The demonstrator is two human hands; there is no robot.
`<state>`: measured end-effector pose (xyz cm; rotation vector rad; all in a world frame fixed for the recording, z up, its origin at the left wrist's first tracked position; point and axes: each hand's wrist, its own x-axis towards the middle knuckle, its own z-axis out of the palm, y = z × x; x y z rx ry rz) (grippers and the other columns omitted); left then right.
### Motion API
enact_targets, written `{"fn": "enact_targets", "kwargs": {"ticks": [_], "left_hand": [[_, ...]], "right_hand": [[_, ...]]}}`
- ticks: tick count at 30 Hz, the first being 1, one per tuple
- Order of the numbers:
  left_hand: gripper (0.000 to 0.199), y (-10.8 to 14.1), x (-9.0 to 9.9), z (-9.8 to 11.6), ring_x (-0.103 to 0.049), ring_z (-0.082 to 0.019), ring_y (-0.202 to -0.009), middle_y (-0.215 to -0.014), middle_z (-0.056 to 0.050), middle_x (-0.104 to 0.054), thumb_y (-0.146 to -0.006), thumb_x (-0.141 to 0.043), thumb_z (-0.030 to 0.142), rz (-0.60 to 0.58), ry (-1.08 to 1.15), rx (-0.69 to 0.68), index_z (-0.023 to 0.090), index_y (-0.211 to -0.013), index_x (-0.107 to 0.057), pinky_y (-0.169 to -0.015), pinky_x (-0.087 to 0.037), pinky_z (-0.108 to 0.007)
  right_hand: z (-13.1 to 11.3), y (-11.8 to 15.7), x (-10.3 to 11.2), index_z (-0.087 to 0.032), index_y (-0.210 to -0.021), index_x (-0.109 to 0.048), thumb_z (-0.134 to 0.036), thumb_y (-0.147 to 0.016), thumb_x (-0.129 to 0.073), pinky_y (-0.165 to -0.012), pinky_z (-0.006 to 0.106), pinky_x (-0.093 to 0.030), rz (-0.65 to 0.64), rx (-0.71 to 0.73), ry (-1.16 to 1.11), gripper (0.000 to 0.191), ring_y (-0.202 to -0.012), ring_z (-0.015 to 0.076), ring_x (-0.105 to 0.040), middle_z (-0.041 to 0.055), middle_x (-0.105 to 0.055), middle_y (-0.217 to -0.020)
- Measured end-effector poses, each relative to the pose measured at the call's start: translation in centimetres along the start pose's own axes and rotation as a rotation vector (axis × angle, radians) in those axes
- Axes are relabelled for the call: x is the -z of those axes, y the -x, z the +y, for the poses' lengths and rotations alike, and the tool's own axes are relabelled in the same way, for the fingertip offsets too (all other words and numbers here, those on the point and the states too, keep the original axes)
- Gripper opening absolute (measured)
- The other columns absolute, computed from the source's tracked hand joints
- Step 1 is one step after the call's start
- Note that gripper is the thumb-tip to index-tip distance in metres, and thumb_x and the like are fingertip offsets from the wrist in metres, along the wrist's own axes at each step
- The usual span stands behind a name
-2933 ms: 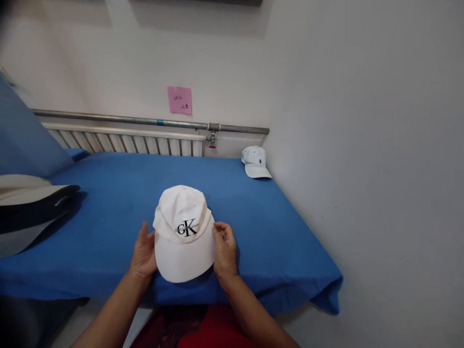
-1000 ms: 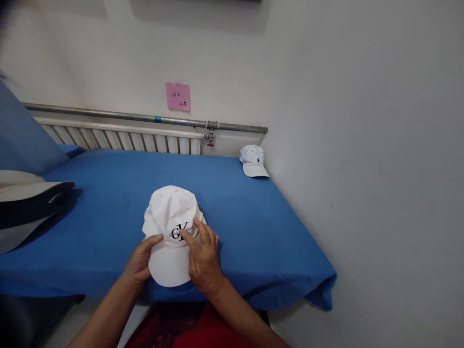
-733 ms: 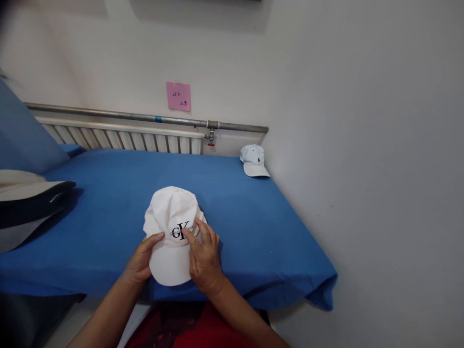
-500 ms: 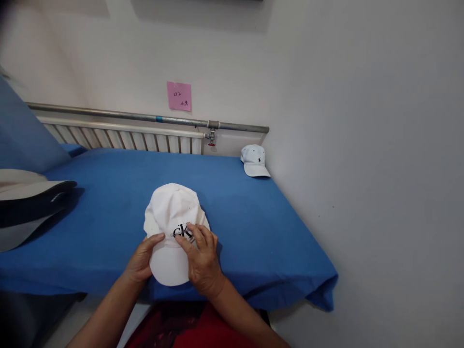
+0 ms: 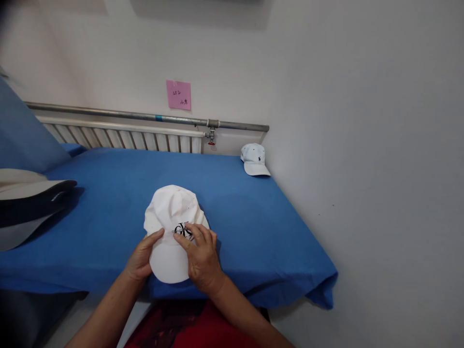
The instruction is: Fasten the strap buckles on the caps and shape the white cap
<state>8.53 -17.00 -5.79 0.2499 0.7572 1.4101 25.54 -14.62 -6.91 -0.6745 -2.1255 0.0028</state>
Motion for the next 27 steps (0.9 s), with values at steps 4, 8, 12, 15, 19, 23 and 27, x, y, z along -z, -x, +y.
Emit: {"fn": "enact_targets", "kwargs": {"ticks": [4, 8, 12, 15, 19, 23, 27], "left_hand": [[0.03, -0.11, -0.17, 0.15, -0.073, -0.029, -0.082, -0.085, -0.013, -0.076, -0.08, -0.064, 0.015, 0.006, 0.023, 0.048, 0.006, -0.108, -0.066, -0.087, -0.055, -0.041], [0.032, -0.09, -0.51, 0.25, -0.07, -0.03, -0.094, -0.093, -0.015, -0.075, -0.083, -0.062, 0.019, -0.02, 0.082, 0.084, 0.005, -0.111, -0.065, -0.094, -0.051, -0.042], [0.034, -0.06, -0.43, 0.1, -0.071, -0.029, -0.093, -0.092, -0.014, -0.076, -0.081, -0.065, 0.021, -0.037, 0.106, 0.075, 0.006, -0.111, -0.065, -0.096, -0.051, -0.042], [0.032, -0.1, -0.08, -0.09, -0.073, -0.027, -0.078, -0.083, -0.011, -0.076, -0.076, -0.069, 0.015, -0.01, 0.044, -0.012, 0.008, -0.107, -0.066, -0.091, -0.053, -0.041], [0.035, -0.01, -0.04, -0.11, -0.073, -0.026, -0.073, -0.081, -0.01, -0.076, -0.073, -0.07, 0.012, -0.008, 0.005, -0.031, 0.009, -0.107, -0.066, -0.087, -0.055, -0.04], [0.04, 0.16, -0.35, -0.06, -0.073, -0.028, -0.078, -0.086, -0.012, -0.076, -0.072, -0.07, 0.012, 0.004, 0.016, -0.035, 0.007, -0.111, -0.065, -0.088, -0.055, -0.04], [0.044, 0.17, -0.44, -0.07, -0.073, -0.029, -0.085, -0.087, -0.012, -0.077, -0.074, -0.068, 0.012, 0.005, 0.024, -0.032, 0.006, -0.117, -0.062, -0.092, -0.053, -0.041]], "right_hand": [[-0.07, -0.12, 0.0, -0.025, -0.128, -0.055, -0.007, -0.09, -0.036, -0.097, 0.041, -0.033, -0.017, -0.023, -0.008, 0.046, -0.124, 0.0232, -0.043, 0.008, -0.051, -0.135], [-0.01, -0.04, -0.07, -0.026, -0.129, -0.054, -0.007, -0.09, -0.036, -0.096, 0.041, -0.033, -0.017, -0.025, -0.024, 0.046, -0.124, 0.023, -0.043, 0.0075, -0.051, -0.135], [0.07, 0.04, -0.06, -0.026, -0.129, -0.053, -0.006, -0.089, -0.037, -0.097, 0.042, -0.033, -0.015, -0.031, -0.042, 0.047, -0.125, 0.0233, -0.043, 0.0076, -0.051, -0.136], [0.1, 0.05, 0.01, -0.026, -0.13, -0.053, -0.005, -0.088, -0.038, -0.097, 0.042, -0.034, -0.011, -0.043, -0.057, 0.05, -0.124, 0.0227, -0.045, 0.0071, -0.052, -0.135], [0.14, 0.07, 0.04, -0.026, -0.129, -0.055, -0.003, -0.086, -0.038, -0.098, 0.041, -0.036, 0.002, -0.045, -0.049, 0.051, -0.123, 0.0223, -0.047, 0.0066, -0.054, -0.133], [0.17, 0.09, 0.01, -0.027, -0.131, -0.052, -0.003, -0.087, -0.037, -0.098, 0.041, -0.036, 0.003, -0.071, -0.078, 0.052, -0.123, 0.0211, -0.048, 0.0061, -0.055, -0.132], [0.15, 0.1, 0.01, -0.022, -0.134, -0.048, -0.006, -0.09, -0.036, -0.099, 0.04, -0.037, -0.009, -0.123, -0.086, 0.049, -0.123, 0.0209, -0.049, 0.0086, -0.056, -0.131]]}}
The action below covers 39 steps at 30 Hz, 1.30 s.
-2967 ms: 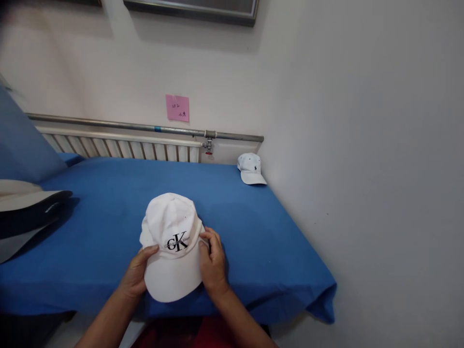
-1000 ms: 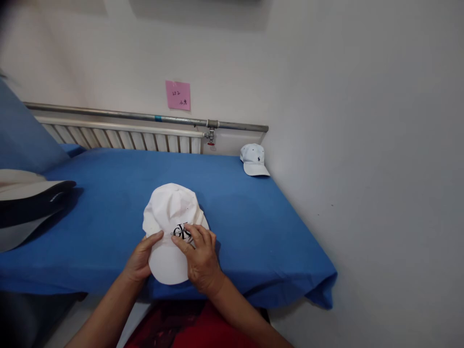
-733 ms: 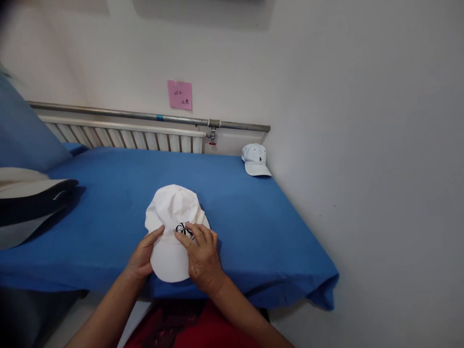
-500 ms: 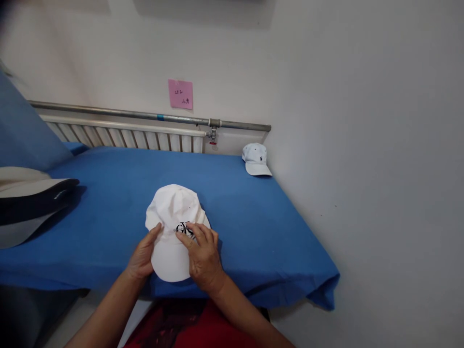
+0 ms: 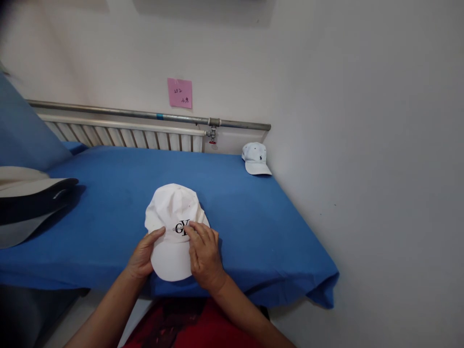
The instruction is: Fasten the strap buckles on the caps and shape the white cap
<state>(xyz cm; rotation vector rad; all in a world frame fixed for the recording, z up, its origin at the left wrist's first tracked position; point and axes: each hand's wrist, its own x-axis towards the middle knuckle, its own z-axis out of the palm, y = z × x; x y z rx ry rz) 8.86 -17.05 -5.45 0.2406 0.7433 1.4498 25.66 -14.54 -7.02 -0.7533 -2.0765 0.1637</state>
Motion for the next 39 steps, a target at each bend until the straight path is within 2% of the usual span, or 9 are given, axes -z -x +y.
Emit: {"fn": "enact_targets", "kwargs": {"ticks": [11, 15, 20, 27, 31, 39], "left_hand": [[0.039, 0.03, 0.11, 0.12, -0.073, -0.028, -0.08, -0.084, -0.011, -0.077, -0.074, -0.067, 0.011, -0.019, 0.024, 0.049, 0.005, -0.113, -0.066, -0.093, -0.052, -0.04], [0.041, -0.02, 0.25, 0.07, -0.072, -0.029, -0.089, -0.087, -0.011, -0.077, -0.074, -0.068, 0.013, -0.06, 0.021, 0.051, 0.006, -0.114, -0.066, -0.095, -0.051, -0.04], [0.033, -0.08, 0.38, 0.02, -0.071, -0.031, -0.094, -0.089, -0.013, -0.076, -0.074, -0.069, 0.014, -0.043, 0.022, 0.046, 0.005, -0.105, -0.068, -0.096, -0.051, -0.041], [0.038, -0.11, 0.4, -0.01, -0.071, -0.03, -0.094, -0.091, -0.012, -0.076, -0.075, -0.067, 0.014, -0.042, 0.016, 0.045, 0.006, -0.112, -0.066, -0.094, -0.052, -0.041], [0.036, -0.04, 0.32, 0.09, -0.071, -0.031, -0.094, -0.088, -0.013, -0.076, -0.075, -0.066, 0.014, -0.017, 0.016, 0.057, 0.005, -0.11, -0.066, -0.094, -0.052, -0.042], [0.038, 0.11, 0.0, 0.14, -0.071, -0.03, -0.094, -0.09, -0.012, -0.076, -0.076, -0.065, 0.013, -0.032, 0.011, 0.039, 0.006, -0.113, -0.065, -0.094, -0.052, -0.041]], "right_hand": [[-0.08, -0.04, 0.06, -0.022, -0.133, -0.049, -0.005, -0.089, -0.035, -0.1, 0.041, -0.036, -0.018, 0.002, 0.01, 0.049, -0.124, 0.022, -0.047, 0.0086, -0.054, -0.133], [-0.04, 0.0, 0.05, -0.023, -0.132, -0.05, -0.006, -0.089, -0.037, -0.1, 0.041, -0.037, -0.017, -0.005, 0.005, 0.048, -0.124, 0.0221, -0.048, 0.0084, -0.055, -0.132], [0.15, 0.21, -0.1, -0.023, -0.13, -0.053, -0.005, -0.087, -0.039, -0.098, 0.041, -0.039, 0.026, -0.009, 0.015, 0.049, -0.123, 0.0227, -0.048, 0.0094, -0.054, -0.133], [0.21, 0.2, -0.13, -0.021, -0.129, -0.053, -0.005, -0.088, -0.038, -0.101, 0.042, -0.037, -0.003, -0.012, 0.005, 0.047, -0.124, 0.0228, -0.047, 0.0098, -0.054, -0.133], [0.2, 0.16, -0.16, -0.021, -0.13, -0.052, -0.006, -0.088, -0.038, -0.1, 0.042, -0.037, -0.007, -0.013, -0.005, 0.046, -0.123, 0.0225, -0.048, 0.0096, -0.054, -0.133], [-0.01, -0.07, -0.08, -0.023, -0.135, -0.049, -0.005, -0.086, -0.038, -0.096, 0.04, -0.04, -0.015, 0.001, 0.06, 0.054, -0.122, 0.0231, -0.049, 0.0092, -0.053, -0.134]]}}
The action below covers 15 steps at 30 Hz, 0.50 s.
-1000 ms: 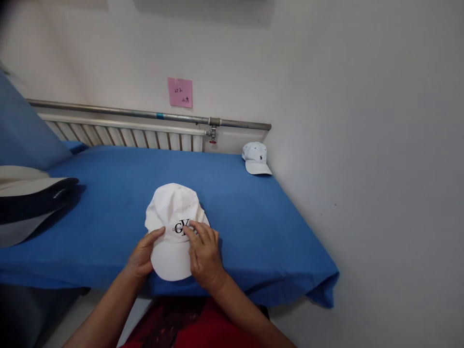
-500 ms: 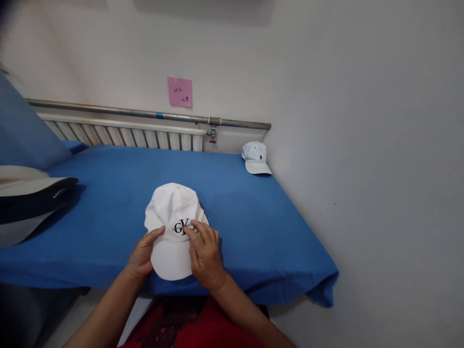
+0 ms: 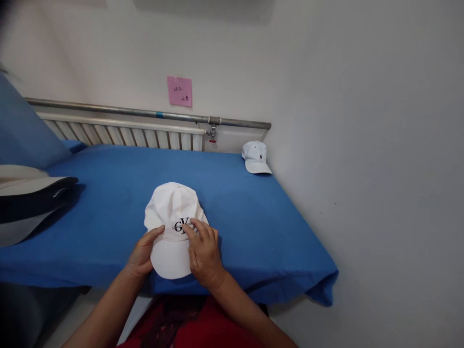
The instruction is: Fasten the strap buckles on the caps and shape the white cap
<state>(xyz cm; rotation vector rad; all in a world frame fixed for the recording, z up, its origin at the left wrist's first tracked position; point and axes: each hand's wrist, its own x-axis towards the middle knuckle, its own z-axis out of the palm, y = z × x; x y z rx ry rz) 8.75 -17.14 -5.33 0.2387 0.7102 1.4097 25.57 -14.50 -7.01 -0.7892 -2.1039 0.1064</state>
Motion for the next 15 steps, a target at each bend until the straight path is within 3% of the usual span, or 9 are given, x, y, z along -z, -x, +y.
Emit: {"fn": "enact_targets", "kwargs": {"ticks": [7, 15], "left_hand": [[0.04, -0.03, 0.12, -0.01, -0.071, -0.031, -0.092, -0.093, -0.013, -0.076, -0.075, -0.064, 0.011, 0.03, 0.013, 0.001, 0.006, -0.115, -0.064, -0.094, -0.051, -0.042], [0.046, -0.01, 0.41, -0.02, -0.071, -0.03, -0.092, -0.098, -0.013, -0.075, -0.076, -0.065, 0.012, -0.032, -0.001, -0.005, 0.006, -0.121, -0.061, -0.094, -0.052, -0.04]], "right_hand": [[0.1, 0.06, -0.1, -0.022, -0.134, -0.049, -0.006, -0.087, -0.037, -0.099, 0.041, -0.037, -0.02, -0.028, -0.026, 0.051, -0.123, 0.0235, -0.048, 0.0095, -0.052, -0.134], [-0.01, -0.03, 0.03, -0.021, -0.133, -0.049, -0.006, -0.087, -0.037, -0.1, 0.041, -0.035, -0.028, -0.019, -0.048, 0.05, -0.124, 0.0226, -0.047, 0.0092, -0.053, -0.134]]}}
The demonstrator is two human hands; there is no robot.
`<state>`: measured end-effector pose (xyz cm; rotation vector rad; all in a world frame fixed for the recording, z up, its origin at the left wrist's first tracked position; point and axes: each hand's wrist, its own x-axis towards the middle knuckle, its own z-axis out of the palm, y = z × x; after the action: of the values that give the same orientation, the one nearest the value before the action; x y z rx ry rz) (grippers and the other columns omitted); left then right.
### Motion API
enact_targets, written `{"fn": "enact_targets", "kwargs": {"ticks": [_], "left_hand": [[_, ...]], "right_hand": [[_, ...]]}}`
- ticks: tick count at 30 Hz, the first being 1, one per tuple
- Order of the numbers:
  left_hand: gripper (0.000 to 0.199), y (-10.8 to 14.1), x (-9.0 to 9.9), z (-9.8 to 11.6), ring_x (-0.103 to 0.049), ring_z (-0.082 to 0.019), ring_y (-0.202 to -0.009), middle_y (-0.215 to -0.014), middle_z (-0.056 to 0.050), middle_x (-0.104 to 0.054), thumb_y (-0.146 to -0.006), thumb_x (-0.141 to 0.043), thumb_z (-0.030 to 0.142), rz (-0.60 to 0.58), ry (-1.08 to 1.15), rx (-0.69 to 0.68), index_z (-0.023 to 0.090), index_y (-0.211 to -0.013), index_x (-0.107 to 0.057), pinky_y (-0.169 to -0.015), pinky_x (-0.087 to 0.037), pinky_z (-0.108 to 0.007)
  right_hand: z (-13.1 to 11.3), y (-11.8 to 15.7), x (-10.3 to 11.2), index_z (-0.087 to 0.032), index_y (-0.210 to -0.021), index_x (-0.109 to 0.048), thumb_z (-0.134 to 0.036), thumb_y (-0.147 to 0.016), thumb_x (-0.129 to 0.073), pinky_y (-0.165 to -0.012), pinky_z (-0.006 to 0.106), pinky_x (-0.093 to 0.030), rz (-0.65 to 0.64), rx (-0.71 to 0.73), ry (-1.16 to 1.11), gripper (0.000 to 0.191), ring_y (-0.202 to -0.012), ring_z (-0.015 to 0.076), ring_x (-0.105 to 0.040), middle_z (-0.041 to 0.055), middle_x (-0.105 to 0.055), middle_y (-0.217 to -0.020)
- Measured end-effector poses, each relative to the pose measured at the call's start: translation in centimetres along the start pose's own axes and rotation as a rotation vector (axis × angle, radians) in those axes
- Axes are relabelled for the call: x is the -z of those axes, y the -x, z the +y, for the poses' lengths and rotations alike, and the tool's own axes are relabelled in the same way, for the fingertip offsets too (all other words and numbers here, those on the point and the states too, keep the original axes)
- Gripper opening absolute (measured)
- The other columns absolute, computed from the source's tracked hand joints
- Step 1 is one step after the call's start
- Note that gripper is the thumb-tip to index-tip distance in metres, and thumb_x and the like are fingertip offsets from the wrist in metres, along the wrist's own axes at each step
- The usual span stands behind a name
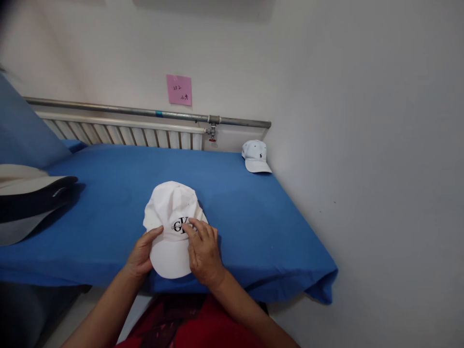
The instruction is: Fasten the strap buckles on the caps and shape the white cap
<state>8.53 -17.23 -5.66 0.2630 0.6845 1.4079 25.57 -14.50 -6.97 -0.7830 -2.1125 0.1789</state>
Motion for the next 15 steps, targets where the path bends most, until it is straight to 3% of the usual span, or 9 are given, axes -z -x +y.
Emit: {"fn": "enact_targets", "kwargs": {"ticks": [15], "left_hand": [[0.051, -0.07, 0.11, -0.03, -0.071, -0.03, -0.091, -0.099, -0.014, -0.075, -0.076, -0.064, 0.01, 0.002, 0.014, -0.015, 0.005, -0.126, -0.057, -0.096, -0.051, -0.042]], "right_hand": [[-0.04, -0.22, 0.08, -0.021, -0.132, -0.049, -0.007, -0.088, -0.036, -0.1, 0.04, -0.034, -0.04, -0.01, 0.002, 0.048, -0.122, 0.0224, -0.047, 0.0084, -0.054, -0.134]]}}
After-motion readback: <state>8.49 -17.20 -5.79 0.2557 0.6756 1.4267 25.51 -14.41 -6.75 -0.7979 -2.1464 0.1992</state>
